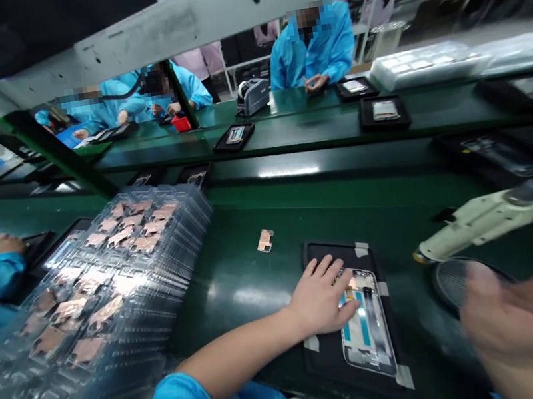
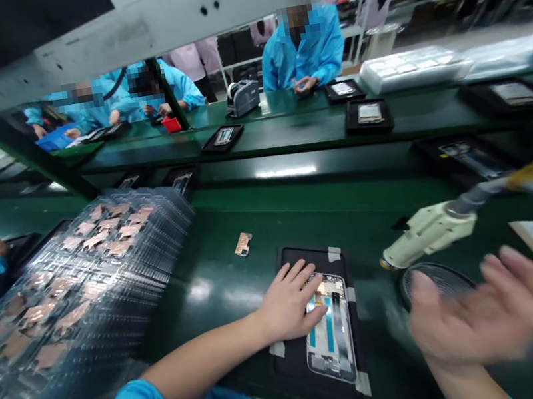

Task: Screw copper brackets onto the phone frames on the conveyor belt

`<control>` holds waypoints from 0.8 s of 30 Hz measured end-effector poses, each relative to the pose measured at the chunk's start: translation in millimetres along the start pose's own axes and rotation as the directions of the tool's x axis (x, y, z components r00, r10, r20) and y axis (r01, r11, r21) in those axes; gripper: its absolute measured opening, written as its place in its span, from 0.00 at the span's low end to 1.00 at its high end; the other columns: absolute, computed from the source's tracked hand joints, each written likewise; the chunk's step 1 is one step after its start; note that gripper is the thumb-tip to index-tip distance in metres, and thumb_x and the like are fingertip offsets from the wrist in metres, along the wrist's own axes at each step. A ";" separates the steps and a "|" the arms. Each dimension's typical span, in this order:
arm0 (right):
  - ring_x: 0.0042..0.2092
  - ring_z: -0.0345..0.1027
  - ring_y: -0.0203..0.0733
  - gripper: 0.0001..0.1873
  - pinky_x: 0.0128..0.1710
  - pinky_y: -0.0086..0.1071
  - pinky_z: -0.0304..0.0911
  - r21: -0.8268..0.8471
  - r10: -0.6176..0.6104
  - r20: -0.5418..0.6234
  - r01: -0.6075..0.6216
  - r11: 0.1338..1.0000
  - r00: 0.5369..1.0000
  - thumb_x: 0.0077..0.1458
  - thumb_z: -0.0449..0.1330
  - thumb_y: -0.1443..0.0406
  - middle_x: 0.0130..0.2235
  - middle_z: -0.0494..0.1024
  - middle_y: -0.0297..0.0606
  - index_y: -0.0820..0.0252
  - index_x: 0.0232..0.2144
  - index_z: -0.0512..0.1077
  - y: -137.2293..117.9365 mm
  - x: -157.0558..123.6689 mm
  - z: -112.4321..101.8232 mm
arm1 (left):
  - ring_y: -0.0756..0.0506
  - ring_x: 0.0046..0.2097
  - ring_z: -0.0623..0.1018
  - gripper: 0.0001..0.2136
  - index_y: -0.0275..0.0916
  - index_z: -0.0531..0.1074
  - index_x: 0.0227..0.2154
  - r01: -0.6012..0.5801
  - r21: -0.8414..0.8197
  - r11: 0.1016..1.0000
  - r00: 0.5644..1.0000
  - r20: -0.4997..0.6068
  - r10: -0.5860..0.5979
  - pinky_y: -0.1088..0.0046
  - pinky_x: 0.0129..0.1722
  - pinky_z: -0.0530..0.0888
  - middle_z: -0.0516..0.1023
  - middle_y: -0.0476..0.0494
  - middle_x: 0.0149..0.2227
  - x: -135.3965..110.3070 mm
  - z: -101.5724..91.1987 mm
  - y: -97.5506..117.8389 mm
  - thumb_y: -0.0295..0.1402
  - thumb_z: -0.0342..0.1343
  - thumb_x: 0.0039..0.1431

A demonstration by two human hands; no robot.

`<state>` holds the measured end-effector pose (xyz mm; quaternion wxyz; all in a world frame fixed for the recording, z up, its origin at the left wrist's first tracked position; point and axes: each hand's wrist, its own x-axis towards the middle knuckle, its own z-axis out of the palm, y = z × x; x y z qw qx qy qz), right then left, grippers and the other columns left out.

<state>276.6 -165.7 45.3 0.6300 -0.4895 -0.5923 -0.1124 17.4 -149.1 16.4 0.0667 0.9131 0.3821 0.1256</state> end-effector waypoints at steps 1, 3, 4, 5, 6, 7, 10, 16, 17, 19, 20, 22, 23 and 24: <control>0.67 0.53 0.71 0.46 0.66 0.67 0.54 0.035 0.068 -0.130 -0.064 0.997 0.989 0.46 0.74 0.54 0.67 0.59 0.47 0.45 0.64 0.62 1.8 9.8 9.5 | 0.33 0.71 0.62 0.28 0.35 0.65 0.65 0.004 -0.008 1.000 1.000 0.013 -0.004 0.49 0.69 0.61 0.64 0.36 0.69 4.6 0.9 1.0 0.49 0.49 0.71; 0.60 0.66 0.62 0.48 0.61 0.61 0.63 0.230 0.420 0.120 -0.436 0.870 0.900 0.42 0.77 0.54 0.61 0.69 0.45 0.45 0.63 0.62 4.7 30.5 32.6 | 0.34 0.71 0.62 0.28 0.35 0.66 0.65 0.014 -0.028 0.999 0.999 0.040 -0.013 0.50 0.69 0.62 0.65 0.36 0.69 15.2 1.1 3.3 0.48 0.51 0.70; 0.49 0.75 0.58 0.43 0.51 0.58 0.71 0.260 0.463 0.193 -0.500 0.826 0.865 0.47 0.73 0.50 0.52 0.75 0.46 0.51 0.61 0.64 6.2 40.2 43.3 | 0.34 0.71 0.62 0.28 0.35 0.66 0.65 0.019 -0.038 0.999 0.999 0.049 -0.017 0.50 0.69 0.62 0.65 0.35 0.68 20.2 0.7 4.4 0.48 0.52 0.70; 0.40 0.76 0.53 0.37 0.42 0.52 0.75 0.272 0.494 0.234 -0.544 0.794 0.838 0.49 0.71 0.48 0.44 0.78 0.44 0.55 0.57 0.69 7.9 48.5 51.4 | 0.34 0.71 0.62 0.28 0.35 0.67 0.64 0.022 -0.046 0.999 0.998 0.055 -0.020 0.51 0.69 0.62 0.65 0.35 0.68 24.5 0.4 5.2 0.48 0.52 0.69; 0.33 0.75 0.48 0.32 0.35 0.45 0.75 0.279 0.503 0.279 -0.571 0.772 0.818 0.50 0.71 0.49 0.40 0.78 0.42 0.58 0.52 0.72 9.6 55.2 56.3 | 0.34 0.71 0.62 0.27 0.35 0.68 0.64 0.027 -0.055 0.998 0.998 0.055 -0.024 0.51 0.69 0.63 0.65 0.35 0.68 27.8 0.1 5.7 0.47 0.53 0.69; 0.29 0.73 0.44 0.28 0.31 0.41 0.73 0.278 0.500 0.283 -0.569 0.774 0.818 0.51 0.70 0.49 0.36 0.78 0.40 0.60 0.48 0.74 11.2 59.8 57.4 | 0.35 0.71 0.62 0.27 0.35 0.68 0.64 0.031 -0.064 0.998 0.998 0.050 -0.027 0.51 0.69 0.63 0.65 0.35 0.68 29.8 0.1 6.0 0.47 0.53 0.69; 0.28 0.71 0.39 0.22 0.30 0.34 0.70 0.276 0.482 0.203 -0.522 0.807 0.852 0.49 0.71 0.54 0.34 0.77 0.38 0.61 0.42 0.76 14.9 62.1 42.3 | 0.35 0.72 0.60 0.27 0.35 0.68 0.64 0.027 -0.085 0.996 0.999 0.027 -0.025 0.52 0.70 0.62 0.65 0.34 0.68 29.7 1.2 5.6 0.47 0.53 0.69; 0.25 0.68 0.38 0.16 0.25 0.33 0.67 0.234 0.458 -0.024 -0.440 0.867 0.889 0.47 0.70 0.61 0.31 0.76 0.37 0.63 0.36 0.74 29.2 45.2 -3.7 | 0.33 0.73 0.56 0.27 0.33 0.68 0.64 -0.003 -0.072 0.997 1.000 0.026 0.005 0.51 0.70 0.62 0.64 0.32 0.69 25.6 1.4 6.1 0.46 0.52 0.70; 0.24 0.68 0.38 0.15 0.24 0.33 0.66 0.223 0.461 -0.040 -0.442 0.869 0.887 0.47 0.69 0.61 0.31 0.76 0.37 0.63 0.36 0.74 31.9 42.6 -7.5 | 0.33 0.73 0.56 0.26 0.33 0.68 0.64 -0.007 -0.067 0.998 1.000 0.027 0.009 0.51 0.70 0.62 0.63 0.31 0.69 25.9 1.0 6.1 0.46 0.51 0.71; 0.23 0.69 0.39 0.14 0.23 0.34 0.66 0.201 0.459 -0.067 -0.438 0.876 0.886 0.47 0.69 0.61 0.31 0.76 0.37 0.63 0.35 0.74 36.2 38.5 -11.6 | 0.33 0.74 0.55 0.26 0.33 0.67 0.64 -0.018 -0.058 0.998 0.999 0.028 0.020 0.50 0.69 0.62 0.63 0.31 0.69 26.6 0.6 5.7 0.46 0.48 0.72; 0.23 0.69 0.40 0.15 0.22 0.35 0.66 0.190 0.449 -0.079 -0.429 0.883 0.890 0.46 0.69 0.61 0.31 0.77 0.37 0.63 0.36 0.74 37.9 37.2 -12.4 | 0.33 0.74 0.55 0.26 0.33 0.67 0.64 -0.024 -0.054 0.998 0.999 0.029 0.025 0.50 0.69 0.62 0.62 0.31 0.69 26.9 0.6 5.4 0.46 0.48 0.73; 0.22 0.68 0.41 0.15 0.21 0.35 0.66 0.174 0.418 -0.101 -0.397 0.901 0.903 0.46 0.68 0.60 0.30 0.76 0.37 0.63 0.36 0.74 40.1 35.9 -12.6 | 0.33 0.74 0.54 0.27 0.33 0.67 0.65 -0.033 -0.051 0.998 0.999 0.030 0.034 0.49 0.69 0.62 0.62 0.31 0.69 27.1 0.9 4.8 0.47 0.47 0.73; 0.22 0.68 0.41 0.15 0.21 0.35 0.66 0.171 0.403 -0.106 -0.382 0.908 0.909 0.46 0.68 0.60 0.29 0.76 0.37 0.63 0.36 0.75 40.6 35.6 -12.4 | 0.33 0.74 0.54 0.27 0.33 0.66 0.65 -0.037 -0.051 0.998 0.999 0.030 0.039 0.49 0.69 0.62 0.62 0.31 0.69 27.1 1.2 4.6 0.47 0.47 0.73; 0.22 0.69 0.41 0.15 0.21 0.35 0.66 0.170 0.393 -0.107 -0.373 0.912 0.913 0.47 0.68 0.61 0.28 0.76 0.37 0.63 0.36 0.75 40.8 35.4 -12.2 | 0.33 0.74 0.54 0.26 0.33 0.66 0.65 -0.038 -0.051 0.998 0.999 0.029 0.040 0.49 0.69 0.62 0.62 0.31 0.69 26.9 1.4 4.6 0.46 0.47 0.73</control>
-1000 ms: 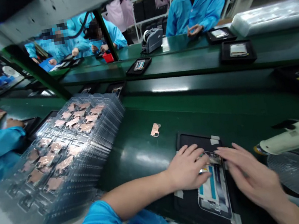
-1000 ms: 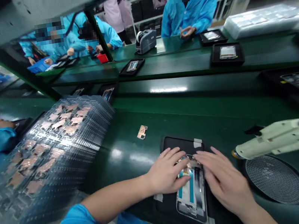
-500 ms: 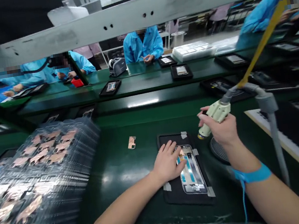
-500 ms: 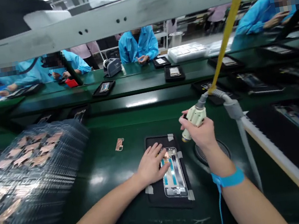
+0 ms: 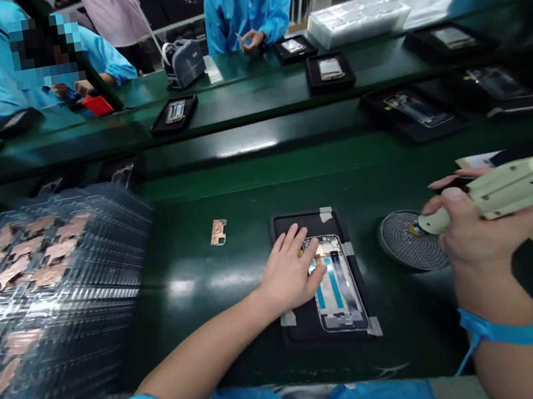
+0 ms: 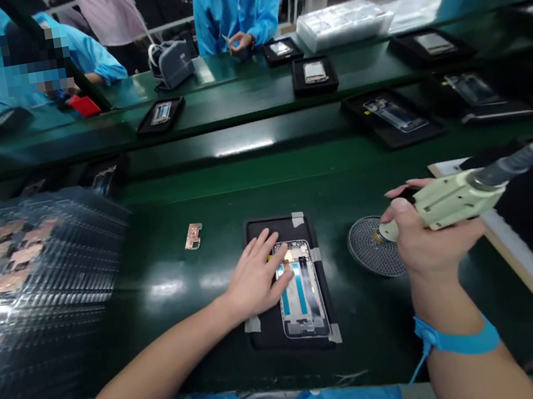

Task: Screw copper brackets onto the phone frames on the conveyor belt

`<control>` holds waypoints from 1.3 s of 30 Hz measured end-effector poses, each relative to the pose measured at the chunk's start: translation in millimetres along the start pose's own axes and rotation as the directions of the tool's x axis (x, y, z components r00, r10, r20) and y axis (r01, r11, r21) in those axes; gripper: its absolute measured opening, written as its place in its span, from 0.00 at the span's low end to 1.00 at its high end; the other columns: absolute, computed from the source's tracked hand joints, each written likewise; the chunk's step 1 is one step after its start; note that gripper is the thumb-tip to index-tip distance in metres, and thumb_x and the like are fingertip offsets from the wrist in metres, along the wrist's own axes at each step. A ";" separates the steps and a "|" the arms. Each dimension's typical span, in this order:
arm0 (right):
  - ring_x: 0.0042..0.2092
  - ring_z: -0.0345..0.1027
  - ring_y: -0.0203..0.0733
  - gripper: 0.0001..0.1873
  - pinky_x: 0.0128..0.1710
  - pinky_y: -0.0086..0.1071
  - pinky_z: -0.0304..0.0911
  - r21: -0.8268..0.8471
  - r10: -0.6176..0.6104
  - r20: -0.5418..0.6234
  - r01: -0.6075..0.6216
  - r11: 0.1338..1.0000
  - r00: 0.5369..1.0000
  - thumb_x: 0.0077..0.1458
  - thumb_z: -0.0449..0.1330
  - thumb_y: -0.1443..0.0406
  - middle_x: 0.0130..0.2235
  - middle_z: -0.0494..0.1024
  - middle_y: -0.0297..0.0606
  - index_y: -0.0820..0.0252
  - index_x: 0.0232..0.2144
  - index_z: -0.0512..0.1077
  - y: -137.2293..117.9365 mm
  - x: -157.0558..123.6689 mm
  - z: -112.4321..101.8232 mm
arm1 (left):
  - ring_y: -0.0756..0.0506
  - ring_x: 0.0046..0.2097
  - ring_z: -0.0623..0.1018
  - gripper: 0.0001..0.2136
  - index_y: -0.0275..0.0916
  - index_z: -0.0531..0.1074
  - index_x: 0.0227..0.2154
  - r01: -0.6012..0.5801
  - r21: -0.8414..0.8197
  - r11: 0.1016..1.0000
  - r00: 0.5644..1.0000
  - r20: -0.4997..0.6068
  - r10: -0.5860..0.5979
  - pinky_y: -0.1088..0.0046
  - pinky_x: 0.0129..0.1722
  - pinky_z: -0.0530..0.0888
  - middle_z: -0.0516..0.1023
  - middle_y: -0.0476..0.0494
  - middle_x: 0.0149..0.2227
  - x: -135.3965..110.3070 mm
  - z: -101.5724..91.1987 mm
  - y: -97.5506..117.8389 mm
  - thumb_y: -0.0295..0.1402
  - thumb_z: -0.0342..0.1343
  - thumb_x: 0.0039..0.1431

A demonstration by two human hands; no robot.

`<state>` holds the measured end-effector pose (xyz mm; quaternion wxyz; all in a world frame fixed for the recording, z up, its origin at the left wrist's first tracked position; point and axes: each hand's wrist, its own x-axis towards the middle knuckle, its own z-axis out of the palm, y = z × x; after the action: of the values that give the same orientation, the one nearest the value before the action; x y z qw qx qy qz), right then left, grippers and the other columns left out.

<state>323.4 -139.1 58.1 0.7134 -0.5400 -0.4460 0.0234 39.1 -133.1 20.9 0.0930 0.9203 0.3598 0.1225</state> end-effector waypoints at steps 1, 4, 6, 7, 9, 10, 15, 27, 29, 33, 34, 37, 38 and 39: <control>0.22 0.69 0.41 0.14 0.21 0.34 0.66 0.002 0.001 0.004 -0.001 1.000 1.000 0.47 0.68 0.61 0.28 0.76 0.37 0.64 0.36 0.75 -0.1 -0.2 0.2 | 0.33 0.74 0.54 0.26 0.34 0.67 0.65 0.001 0.000 1.000 1.000 -0.002 -0.001 0.49 0.69 0.62 0.62 0.31 0.69 -0.2 0.1 0.1 0.46 0.46 0.73; 0.22 0.69 0.40 0.13 0.20 0.33 0.65 0.020 0.023 0.018 -0.024 1.000 1.000 0.48 0.68 0.62 0.29 0.76 0.38 0.64 0.36 0.74 -1.3 -1.7 0.8 | 0.33 0.74 0.55 0.25 0.34 0.67 0.64 0.009 0.004 1.000 1.000 -0.002 -0.009 0.49 0.69 0.63 0.62 0.32 0.70 -0.6 -0.7 1.0 0.44 0.44 0.74; 0.22 0.68 0.40 0.13 0.21 0.34 0.65 0.027 0.015 0.016 -0.015 1.000 1.000 0.48 0.68 0.62 0.30 0.77 0.38 0.64 0.36 0.74 -1.9 -2.8 1.3 | 0.34 0.74 0.55 0.24 0.34 0.67 0.64 0.013 0.007 1.000 1.000 0.003 -0.013 0.49 0.69 0.63 0.62 0.32 0.70 -0.6 -1.9 1.8 0.44 0.43 0.75; 0.22 0.68 0.40 0.13 0.21 0.34 0.65 0.027 0.003 0.015 -0.003 1.000 1.000 0.49 0.68 0.62 0.29 0.76 0.38 0.64 0.36 0.74 -2.0 -3.3 1.6 | 0.34 0.74 0.55 0.24 0.34 0.67 0.64 0.013 0.009 1.000 1.000 0.006 -0.013 0.49 0.69 0.63 0.62 0.32 0.70 -0.5 -2.6 2.1 0.44 0.43 0.75; 0.22 0.69 0.41 0.13 0.22 0.35 0.66 0.022 -0.025 0.015 0.025 0.999 1.000 0.49 0.68 0.63 0.29 0.76 0.37 0.64 0.36 0.74 -1.6 -4.1 2.1 | 0.33 0.74 0.55 0.24 0.34 0.67 0.64 0.012 0.010 1.000 1.000 0.010 -0.013 0.49 0.69 0.63 0.62 0.32 0.69 -0.2 -3.6 2.4 0.44 0.43 0.75; 0.22 0.69 0.41 0.13 0.21 0.35 0.66 0.022 -0.036 0.017 0.035 0.999 0.999 0.49 0.68 0.63 0.29 0.76 0.38 0.64 0.36 0.74 -1.2 -4.4 2.4 | 0.33 0.74 0.55 0.24 0.34 0.67 0.64 0.011 0.011 1.000 1.000 0.011 -0.012 0.49 0.68 0.63 0.62 0.32 0.69 -0.1 -3.9 2.4 0.44 0.43 0.75; 0.22 0.69 0.41 0.12 0.20 0.34 0.65 0.017 -0.031 0.009 0.031 0.999 0.999 0.49 0.68 0.63 0.30 0.76 0.37 0.63 0.36 0.74 1.7 -5.3 2.5 | 0.33 0.73 0.56 0.25 0.34 0.67 0.64 0.010 0.007 1.000 1.000 0.013 -0.010 0.49 0.69 0.63 0.62 0.32 0.70 -0.2 -3.5 2.0 0.44 0.43 0.75; 0.22 0.69 0.41 0.13 0.22 0.35 0.66 0.004 0.048 -0.013 -0.048 0.999 0.999 0.46 0.68 0.62 0.27 0.75 0.36 0.63 0.35 0.74 1.7 -5.1 3.6 | 0.33 0.73 0.57 0.25 0.34 0.66 0.65 0.005 -0.002 1.000 1.000 0.019 -0.005 0.50 0.69 0.63 0.61 0.32 0.70 -0.6 -2.5 1.7 0.44 0.42 0.75; 0.22 0.69 0.42 0.13 0.22 0.35 0.66 0.007 0.043 -0.014 -0.043 0.999 0.999 0.46 0.68 0.62 0.27 0.75 0.37 0.63 0.34 0.74 1.0 -5.1 4.1 | 0.34 0.73 0.57 0.25 0.34 0.66 0.65 0.003 0.001 1.000 1.000 0.015 -0.003 0.50 0.69 0.63 0.62 0.34 0.70 -0.8 -2.2 1.7 0.44 0.42 0.75; 0.22 0.69 0.43 0.13 0.21 0.36 0.65 -0.006 0.030 -0.016 -0.030 1.000 0.999 0.46 0.68 0.62 0.27 0.75 0.37 0.63 0.34 0.74 4.0 -5.6 4.1 | 0.35 0.73 0.58 0.25 0.35 0.66 0.65 -0.007 0.014 1.000 1.000 0.015 0.007 0.52 0.69 0.62 0.63 0.35 0.69 -0.6 -2.4 1.0 0.44 0.41 0.75; 0.21 0.68 0.43 0.14 0.21 0.37 0.65 -0.009 0.019 -0.016 -0.019 1.000 1.000 0.46 0.68 0.62 0.27 0.75 0.37 0.64 0.35 0.74 5.2 -5.7 4.1 | 0.35 0.73 0.58 0.25 0.35 0.66 0.65 -0.010 0.018 1.000 1.000 0.014 0.009 0.52 0.69 0.62 0.64 0.36 0.69 -0.5 -2.4 0.8 0.44 0.41 0.75; 0.21 0.69 0.45 0.14 0.20 0.38 0.65 -0.015 -0.030 -0.026 0.029 0.999 0.999 0.45 0.69 0.62 0.27 0.75 0.38 0.64 0.34 0.75 6.8 -5.5 4.1 | 0.35 0.72 0.59 0.24 0.35 0.66 0.64 -0.018 0.021 1.000 1.000 0.005 0.018 0.53 0.69 0.62 0.64 0.36 0.69 0.1 -1.1 2.2 0.44 0.42 0.75; 0.21 0.69 0.45 0.14 0.20 0.39 0.65 -0.004 -0.029 -0.032 0.029 1.000 0.999 0.45 0.69 0.62 0.27 0.76 0.39 0.64 0.34 0.75 5.8 -5.0 4.1 | 0.35 0.72 0.60 0.24 0.34 0.67 0.64 -0.023 0.018 1.000 1.000 -0.001 0.023 0.53 0.69 0.61 0.65 0.37 0.69 0.4 -0.1 3.6 0.44 0.42 0.75; 0.21 0.68 0.45 0.14 0.19 0.39 0.64 0.017 -0.019 -0.044 0.019 1.000 0.999 0.44 0.70 0.62 0.27 0.76 0.39 0.63 0.34 0.76 3.6 -4.3 4.2 | 0.35 0.71 0.61 0.24 0.34 0.67 0.64 -0.030 0.013 0.999 1.000 -0.006 0.030 0.53 0.69 0.61 0.65 0.37 0.68 0.7 1.0 5.5 0.43 0.43 0.75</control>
<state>319.7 -136.6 52.7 0.7279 -0.5298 -0.4352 0.0088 43.4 -136.7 21.5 0.0843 0.9257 0.3470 0.1245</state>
